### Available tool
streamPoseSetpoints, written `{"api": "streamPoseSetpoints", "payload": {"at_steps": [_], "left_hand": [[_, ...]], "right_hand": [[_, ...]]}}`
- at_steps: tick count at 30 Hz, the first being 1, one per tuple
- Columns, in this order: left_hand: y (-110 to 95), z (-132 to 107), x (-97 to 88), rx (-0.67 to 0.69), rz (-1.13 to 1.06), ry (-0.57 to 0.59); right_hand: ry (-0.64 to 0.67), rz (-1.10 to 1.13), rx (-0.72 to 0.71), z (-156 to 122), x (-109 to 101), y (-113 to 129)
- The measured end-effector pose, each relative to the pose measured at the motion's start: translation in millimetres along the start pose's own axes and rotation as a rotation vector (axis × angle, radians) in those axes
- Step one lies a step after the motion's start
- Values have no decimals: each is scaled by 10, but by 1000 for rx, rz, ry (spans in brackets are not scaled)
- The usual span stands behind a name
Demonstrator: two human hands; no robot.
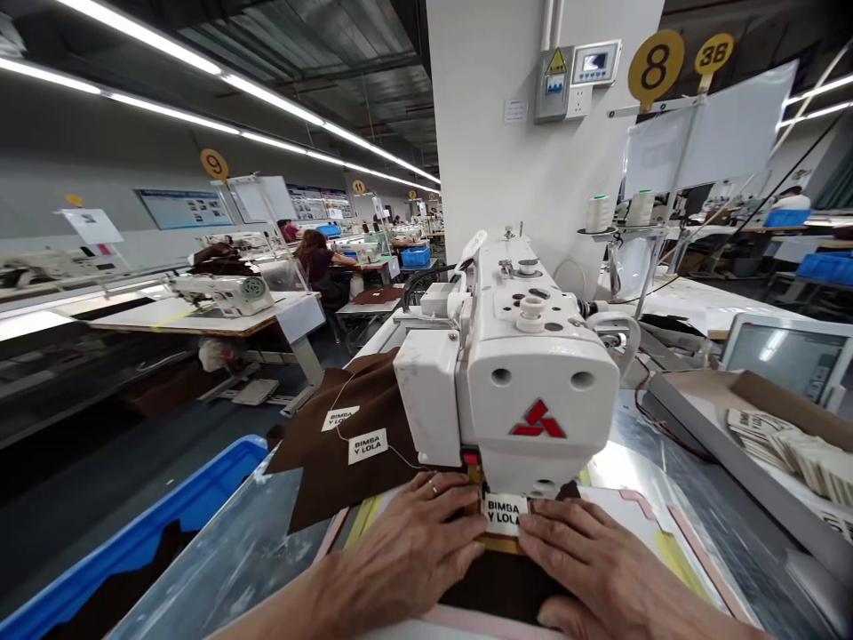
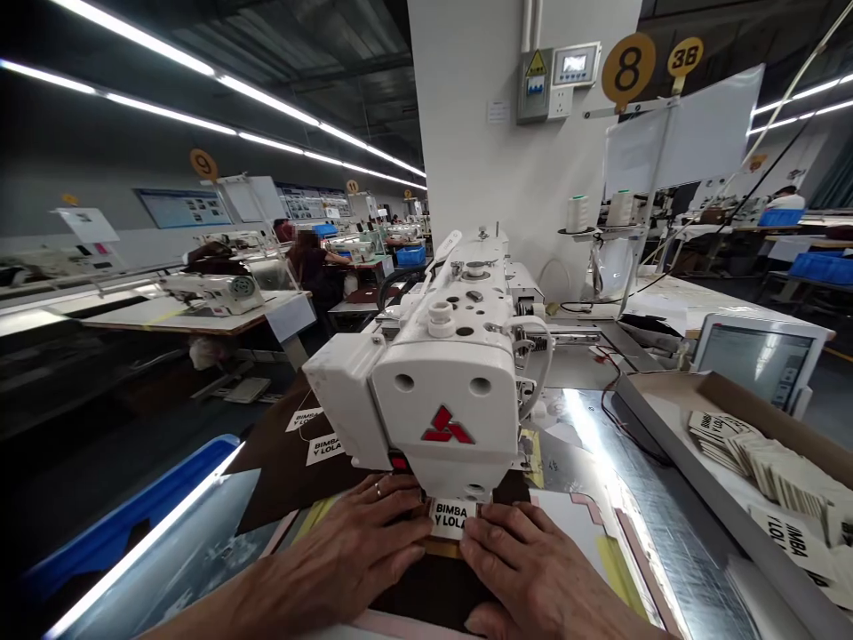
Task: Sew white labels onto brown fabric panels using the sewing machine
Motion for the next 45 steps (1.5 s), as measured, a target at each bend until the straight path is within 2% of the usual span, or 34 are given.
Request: {"api": "streamPoseSetpoints", "payload": {"at_steps": [4,6,8,13,19,23,28,30,33,37,40,45], "left_hand": [[156,-43,-171,-32,-33,-113],[176,-44,-220,-45,-35,-116],[121,-15,-214,-11,-43,-71],[-73,56,-55,50,41,111],[-64,113,26,72,168,142],[-87,227,43,89,110,184],[-76,283,109,97,40,176],[-69,295,114,101,18,172],[-80,328,73,113,0,160],[-96,382,46,109,19,243],[-80,386,78,106,60,268],[-37,311,107,149,96,167]], "right_hand": [[60,-90,9,-37,-79,32],[71,-121,2,-44,-116,49],[83,-128,-4,-33,-132,64],[144,-86,10,0,-77,75],[52,-39,45,-58,-62,36],[-28,-106,5,-63,38,31],[-220,-137,-7,-81,193,20],[-201,-119,-7,-84,176,23],[-78,-72,8,-73,67,33],[6,-50,16,-66,-50,44],[-18,5,55,-97,-32,14],[-97,143,143,-169,25,-22]]}}
Point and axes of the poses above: each hand's wrist, its own z-axis towards the middle knuckle, its own x-axis out of the palm, y = z × x, the point moved 3 cm from there along z, towards the middle knuckle, and after that the axes turned 9 degrees about y, right-handed, at the moved point
